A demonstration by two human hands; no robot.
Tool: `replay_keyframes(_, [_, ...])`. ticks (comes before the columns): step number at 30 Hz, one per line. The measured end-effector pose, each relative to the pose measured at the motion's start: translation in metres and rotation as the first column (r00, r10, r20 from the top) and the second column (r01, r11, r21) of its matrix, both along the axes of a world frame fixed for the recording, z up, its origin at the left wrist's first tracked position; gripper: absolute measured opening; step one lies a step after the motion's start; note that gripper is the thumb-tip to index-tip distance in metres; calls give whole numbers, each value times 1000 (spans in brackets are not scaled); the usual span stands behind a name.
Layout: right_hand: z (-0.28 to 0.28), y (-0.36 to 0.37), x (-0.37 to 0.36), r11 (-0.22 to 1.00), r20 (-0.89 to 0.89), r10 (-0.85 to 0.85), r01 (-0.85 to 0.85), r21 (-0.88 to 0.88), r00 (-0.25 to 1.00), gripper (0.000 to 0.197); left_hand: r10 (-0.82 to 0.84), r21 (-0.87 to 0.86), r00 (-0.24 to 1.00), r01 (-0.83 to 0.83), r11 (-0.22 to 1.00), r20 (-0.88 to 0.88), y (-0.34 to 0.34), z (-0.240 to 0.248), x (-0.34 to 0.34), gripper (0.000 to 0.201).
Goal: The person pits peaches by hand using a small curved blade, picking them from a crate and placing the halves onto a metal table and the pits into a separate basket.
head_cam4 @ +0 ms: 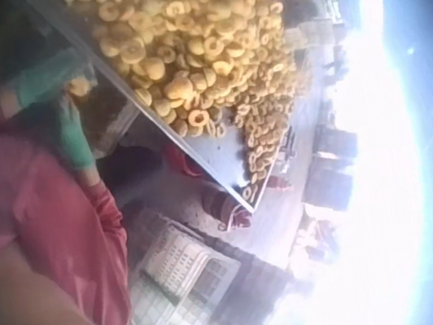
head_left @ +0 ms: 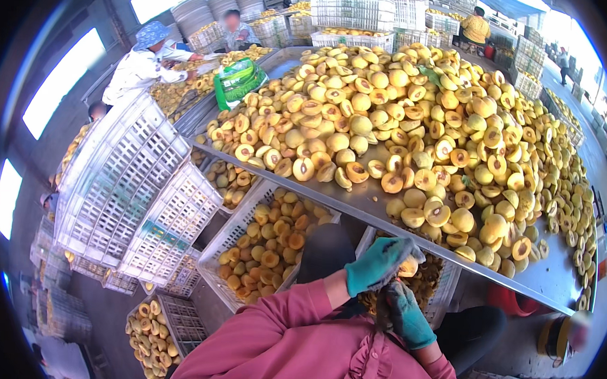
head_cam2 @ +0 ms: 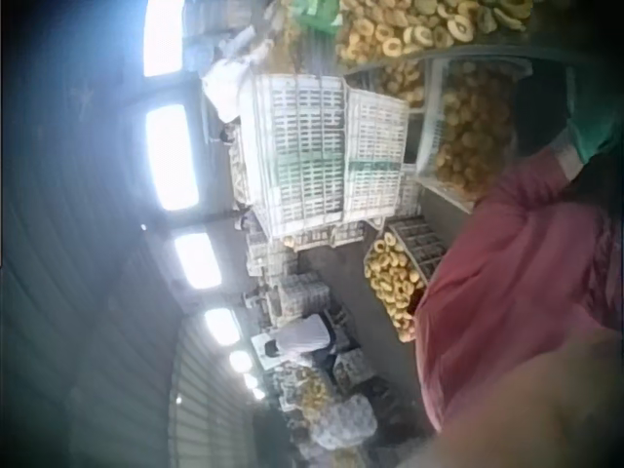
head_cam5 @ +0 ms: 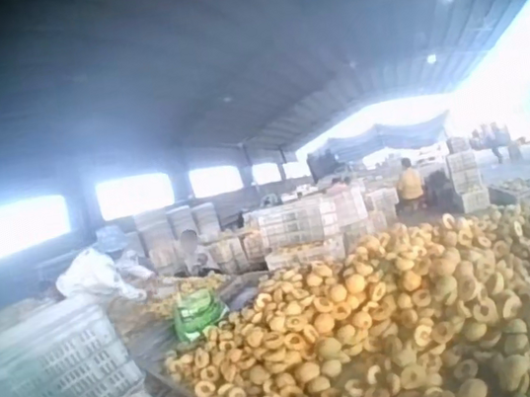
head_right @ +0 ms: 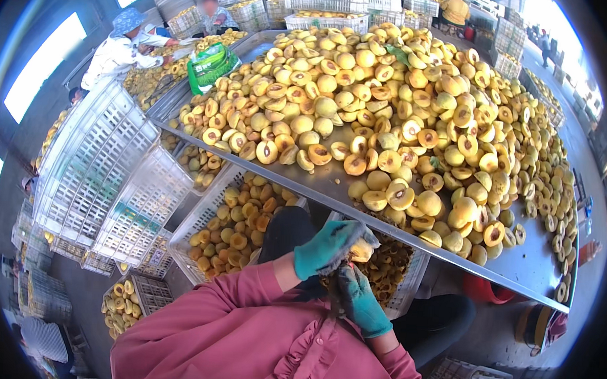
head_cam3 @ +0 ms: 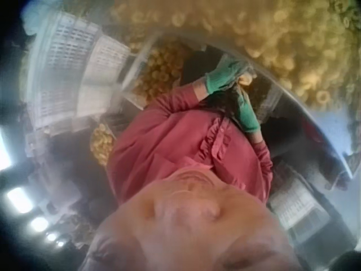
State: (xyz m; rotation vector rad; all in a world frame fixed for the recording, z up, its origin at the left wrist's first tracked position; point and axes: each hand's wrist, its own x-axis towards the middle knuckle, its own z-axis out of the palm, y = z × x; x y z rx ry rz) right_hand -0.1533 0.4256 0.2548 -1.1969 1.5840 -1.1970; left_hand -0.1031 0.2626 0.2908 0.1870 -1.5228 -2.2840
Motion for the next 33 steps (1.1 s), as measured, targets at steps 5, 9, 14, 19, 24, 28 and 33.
replay_keyframes(5, [-16,11,6,954,-601,-149,-46,-296,785,49,-237,350,967,192,917,92,-7,0,2,29])
replay_keyframes(9, [-12,7,3,968,-487,-106,-23,-252,867,52,81,-513,996,-82,855,-25,5,-8,-2,34])
replay_keyframes(14, [20,2,5,986,321,-84,32,166,943,36,-194,404,975,136,905,108,-6,2,4,32])
replay_keyframes(19, [25,-6,18,994,-163,-18,0,-110,987,37,58,-208,998,-64,976,-36,-1,-12,10,26])
replay_keyframes(24, [26,-11,19,978,122,-62,85,-191,991,27,-213,589,974,129,798,76,-3,10,16,39])
replay_keyframes(28, [8,4,8,990,932,114,-119,-78,343,26,-436,486,898,404,775,-51,-12,-11,-1,47])
replay_keyframes(33, [17,-31,20,994,439,-54,90,-63,897,29,-68,722,975,203,662,-212,-44,-34,3,58])
